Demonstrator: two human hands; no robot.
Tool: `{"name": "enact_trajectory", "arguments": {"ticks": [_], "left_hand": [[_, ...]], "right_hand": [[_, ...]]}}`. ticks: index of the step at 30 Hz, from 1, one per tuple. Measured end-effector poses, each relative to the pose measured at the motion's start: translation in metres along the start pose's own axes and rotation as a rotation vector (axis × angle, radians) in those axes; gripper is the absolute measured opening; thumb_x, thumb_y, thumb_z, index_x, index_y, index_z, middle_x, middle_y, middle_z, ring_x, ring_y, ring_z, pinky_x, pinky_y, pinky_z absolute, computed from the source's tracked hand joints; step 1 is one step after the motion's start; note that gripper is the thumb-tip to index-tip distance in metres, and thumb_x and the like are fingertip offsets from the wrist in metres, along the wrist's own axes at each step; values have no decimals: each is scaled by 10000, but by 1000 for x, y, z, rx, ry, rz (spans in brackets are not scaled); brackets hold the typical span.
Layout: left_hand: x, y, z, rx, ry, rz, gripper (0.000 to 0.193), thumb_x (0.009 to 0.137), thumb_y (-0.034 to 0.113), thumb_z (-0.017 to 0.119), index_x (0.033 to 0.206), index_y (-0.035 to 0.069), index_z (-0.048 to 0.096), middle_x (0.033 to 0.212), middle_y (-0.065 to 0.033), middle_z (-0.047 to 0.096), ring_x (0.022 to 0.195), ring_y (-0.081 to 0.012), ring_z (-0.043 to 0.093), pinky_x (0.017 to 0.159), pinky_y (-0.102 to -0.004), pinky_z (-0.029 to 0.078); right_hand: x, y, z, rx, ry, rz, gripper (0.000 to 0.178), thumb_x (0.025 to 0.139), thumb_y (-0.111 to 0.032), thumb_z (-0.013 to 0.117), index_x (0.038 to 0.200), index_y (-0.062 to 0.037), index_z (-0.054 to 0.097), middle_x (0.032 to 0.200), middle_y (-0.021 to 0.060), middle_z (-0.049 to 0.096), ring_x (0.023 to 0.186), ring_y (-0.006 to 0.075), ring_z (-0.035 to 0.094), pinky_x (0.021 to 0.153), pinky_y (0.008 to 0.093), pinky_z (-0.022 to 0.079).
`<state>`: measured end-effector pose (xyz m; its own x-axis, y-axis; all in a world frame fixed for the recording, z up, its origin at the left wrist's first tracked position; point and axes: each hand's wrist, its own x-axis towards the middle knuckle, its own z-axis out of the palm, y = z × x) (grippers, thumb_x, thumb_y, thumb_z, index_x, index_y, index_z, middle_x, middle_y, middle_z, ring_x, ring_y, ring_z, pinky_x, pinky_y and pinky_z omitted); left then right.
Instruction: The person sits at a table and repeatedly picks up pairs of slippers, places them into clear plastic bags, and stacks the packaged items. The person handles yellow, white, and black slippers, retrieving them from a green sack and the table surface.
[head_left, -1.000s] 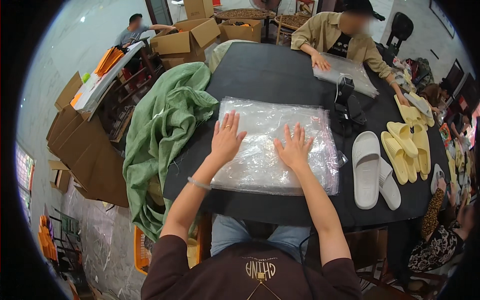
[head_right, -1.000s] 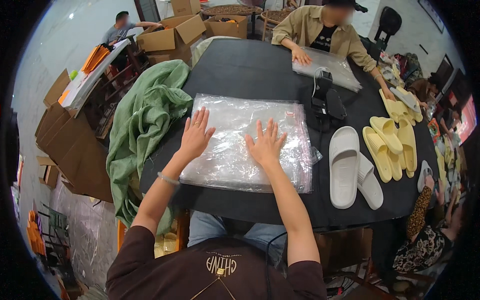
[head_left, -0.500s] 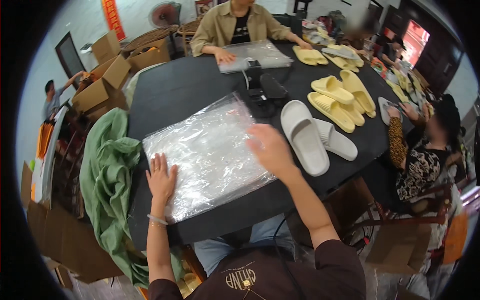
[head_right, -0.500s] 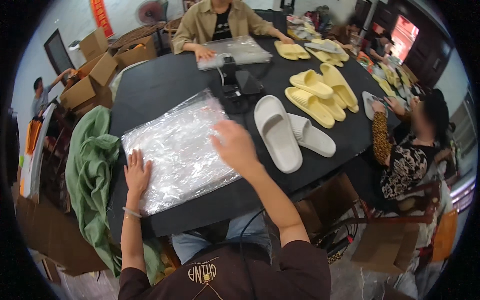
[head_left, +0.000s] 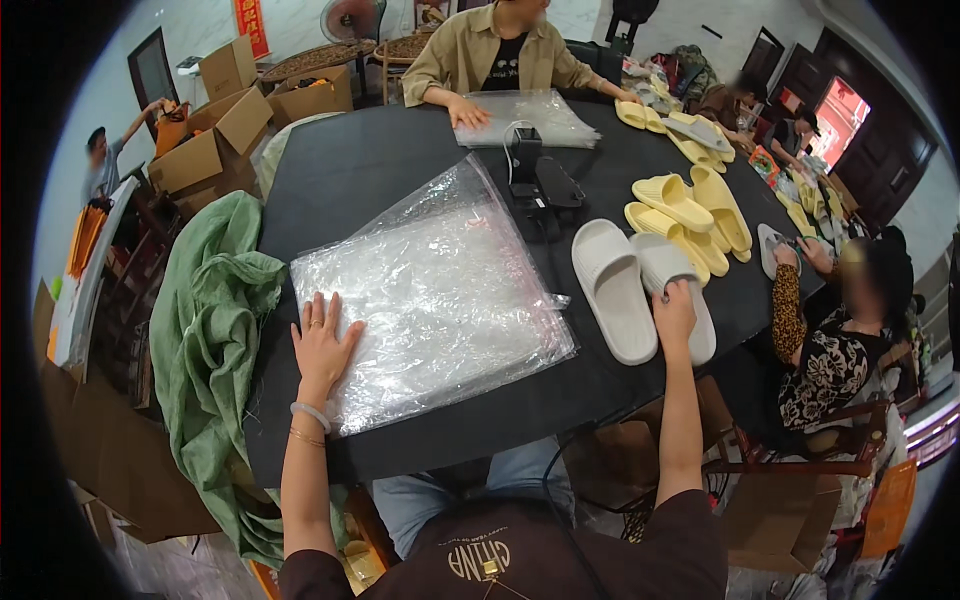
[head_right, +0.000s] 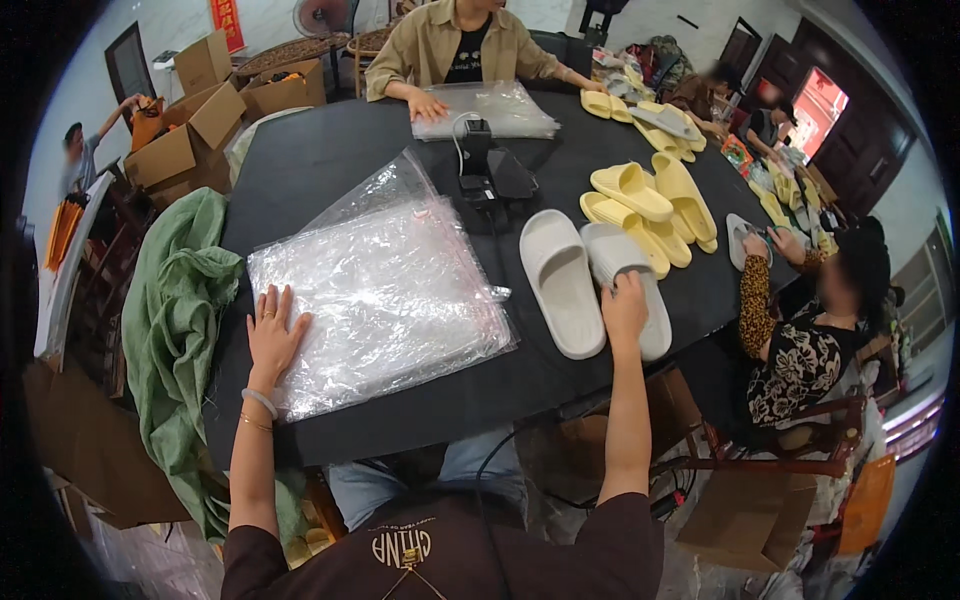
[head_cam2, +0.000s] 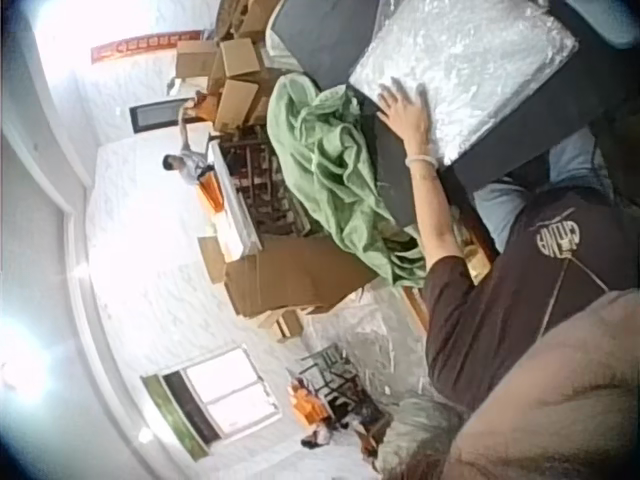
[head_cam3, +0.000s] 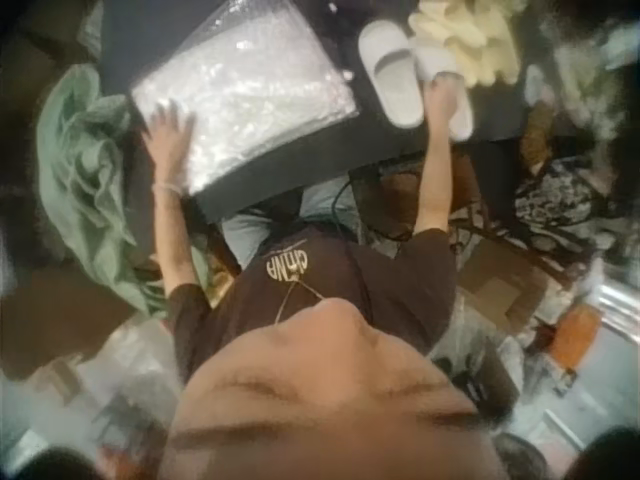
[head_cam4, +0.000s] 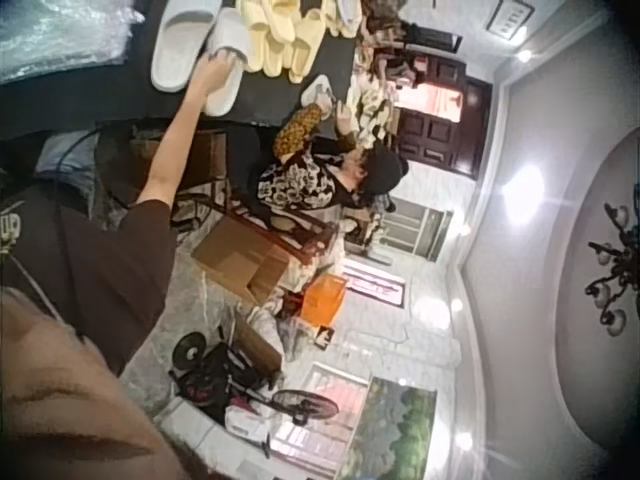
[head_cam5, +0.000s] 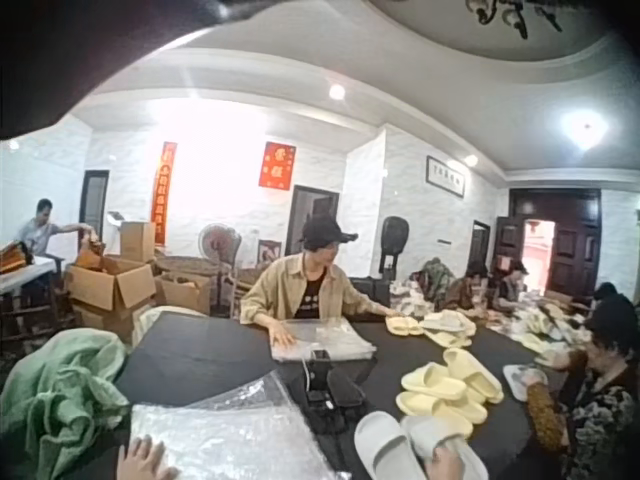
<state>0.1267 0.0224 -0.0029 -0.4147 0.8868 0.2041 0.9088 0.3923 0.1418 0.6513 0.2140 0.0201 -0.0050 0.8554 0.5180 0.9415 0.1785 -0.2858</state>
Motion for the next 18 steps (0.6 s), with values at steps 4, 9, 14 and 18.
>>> {"name": "enact_trajectory", "arguments": {"ticks": [4, 9, 14, 18], "left_hand": [[2, 1, -1, -20, 13, 7, 695, 855, 608, 436, 1405, 190, 366, 1476, -126, 283, 1366, -306, 240, 1076, -549, 178], [0, -3, 0, -24, 23, -6, 707, 846, 623, 429, 1396, 183, 381, 1473, -130, 288, 1366, -298, 246, 1073, -550, 179], [5, 2, 6, -12, 30, 11, 773, 829, 653, 418, 1418, 161, 330, 1482, -112, 277, 1373, -285, 236, 1079, -545, 177], [-5, -9, 5, -38, 63, -31, 855, 825, 654, 418, 1442, 88, 244, 1486, -104, 271, 1377, -270, 232, 1090, -527, 173]], "right_hand": [[13, 10, 27, 174, 90, -47, 219, 808, -162, 590, 951, 1, 565, 952, 172, 560, 869, 357, 550, 701, 421, 446], [45, 36, 58, 598, -434, 178, 339, 835, -267, 581, 954, 51, 576, 1007, 218, 562, 909, 386, 518, 768, 445, 417], [36, 33, 70, 38, 107, -64, 552, 796, -423, 642, 955, 102, 584, 945, 231, 588, 811, 388, 548, 749, 415, 437], [45, -86, -54, 313, 129, -144, 476, 824, -365, 612, 973, 87, 594, 928, 210, 600, 782, 364, 565, 731, 397, 458]]}}
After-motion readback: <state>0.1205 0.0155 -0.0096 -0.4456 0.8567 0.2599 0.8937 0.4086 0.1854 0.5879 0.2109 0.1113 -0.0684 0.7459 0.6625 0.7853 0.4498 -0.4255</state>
